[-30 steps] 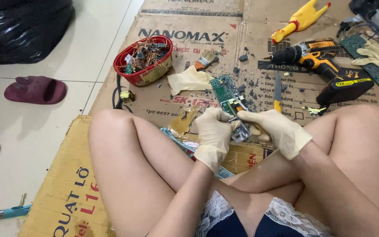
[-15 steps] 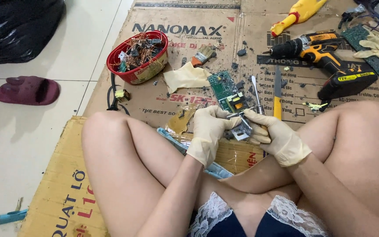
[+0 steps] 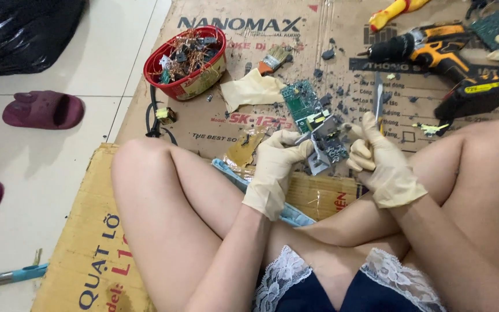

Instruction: The person sits on the floor and uses a knife and a power drill to disassemble a small electronic component, likely a transformer, from a circuit board. They scrape and pry at the component and then use the drill to remove parts, placing the debris into a red container.

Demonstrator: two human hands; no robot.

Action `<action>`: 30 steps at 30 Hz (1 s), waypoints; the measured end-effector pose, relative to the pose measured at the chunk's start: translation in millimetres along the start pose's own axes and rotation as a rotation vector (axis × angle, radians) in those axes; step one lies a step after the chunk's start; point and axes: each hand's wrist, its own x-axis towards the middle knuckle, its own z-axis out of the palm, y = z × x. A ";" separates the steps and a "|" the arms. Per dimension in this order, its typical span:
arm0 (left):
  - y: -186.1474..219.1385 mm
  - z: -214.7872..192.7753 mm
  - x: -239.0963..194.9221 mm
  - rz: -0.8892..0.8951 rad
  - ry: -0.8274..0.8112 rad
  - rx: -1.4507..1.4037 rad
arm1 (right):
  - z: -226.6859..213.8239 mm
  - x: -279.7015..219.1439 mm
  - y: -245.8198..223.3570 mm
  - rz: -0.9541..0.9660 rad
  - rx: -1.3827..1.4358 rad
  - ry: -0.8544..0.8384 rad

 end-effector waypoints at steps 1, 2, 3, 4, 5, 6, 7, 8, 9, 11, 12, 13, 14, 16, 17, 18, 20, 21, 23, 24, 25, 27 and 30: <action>0.4 -0.8 -2.5 -0.005 0.007 0.005 | 0.5 1.0 3.3 0.010 0.003 0.000; 1.1 0.3 -4.1 0.005 -0.002 -0.013 | 0.5 2.4 4.8 0.014 -0.017 -0.017; 1.8 1.9 -5.6 0.014 -0.012 -0.031 | 0.3 3.8 5.9 0.019 -0.036 -0.034; -0.9 0.2 -2.8 0.011 -0.008 -0.026 | -3.0 8.1 10.2 0.024 -0.033 -0.034; -3.7 -1.4 0.0 0.012 -0.016 -0.036 | -6.5 12.3 14.6 -0.002 -0.081 -0.017; -7.1 -2.7 2.6 0.011 -0.026 -0.044 | -10.7 16.1 19.3 -0.030 -0.127 0.004; -8.8 -4.4 4.6 0.006 -0.025 -0.038 | -10.8 17.9 19.6 -0.024 -0.122 0.006; -10.6 -5.6 6.5 -0.001 -0.033 -0.033 | -11.2 19.4 19.8 -0.049 -0.124 0.068; -12.5 -6.8 8.3 -0.007 -0.041 -0.027 | -11.7 20.9 19.8 -0.074 -0.126 0.129; -8.1 -6.0 8.9 0.000 -0.054 0.038 | -12.0 20.0 17.7 -0.085 -0.119 0.155; -5.8 -5.9 9.1 0.013 -0.067 0.098 | -12.0 19.4 16.9 -0.102 -0.117 0.177; 7.6 -1.1 6.2 0.005 -0.065 0.104 | -10.9 17.4 14.6 -0.094 -0.113 0.182; 19.9 3.5 3.2 0.000 -0.062 0.239 | -10.8 15.5 13.5 -0.100 -0.139 0.193; 21.2 -0.6 17.4 -0.018 -0.060 0.384 | -14.1 17.7 13.3 -0.096 -0.158 0.210; 10.3 -9.8 33.9 -0.045 0.062 0.461 | -17.3 21.6 14.3 -0.081 -0.196 0.206; -1.1 -18.2 50.9 -0.071 0.179 0.539 | -21.4 25.8 14.9 -0.068 -0.231 0.203; -23.3 -35.3 80.1 -0.037 0.213 0.656 | -18.5 27.5 15.8 -0.033 -0.259 0.215; -34.0 -44.3 94.6 0.007 0.250 0.761 | -16.3 28.6 15.9 -0.006 -0.299 0.218; -42.3 -43.9 108.2 -0.002 0.254 0.817 | -17.1 36.7 19.1 0.005 -0.283 0.223; -47.1 -42.8 115.1 -0.007 0.256 0.865 | -18.0 40.2 20.2 0.008 -0.273 0.229; -42.2 -42.9 111.2 -0.014 0.251 0.872 | -17.7 37.4 16.6 0.014 -0.267 0.236; -29.8 -43.8 103.7 -0.021 0.200 1.360 | -15.0 32.6 9.1 0.040 -0.285 0.203; 3.7 -29.1 79.7 -0.043 0.168 1.549 | -21.3 36.7 8.3 0.063 -0.289 0.178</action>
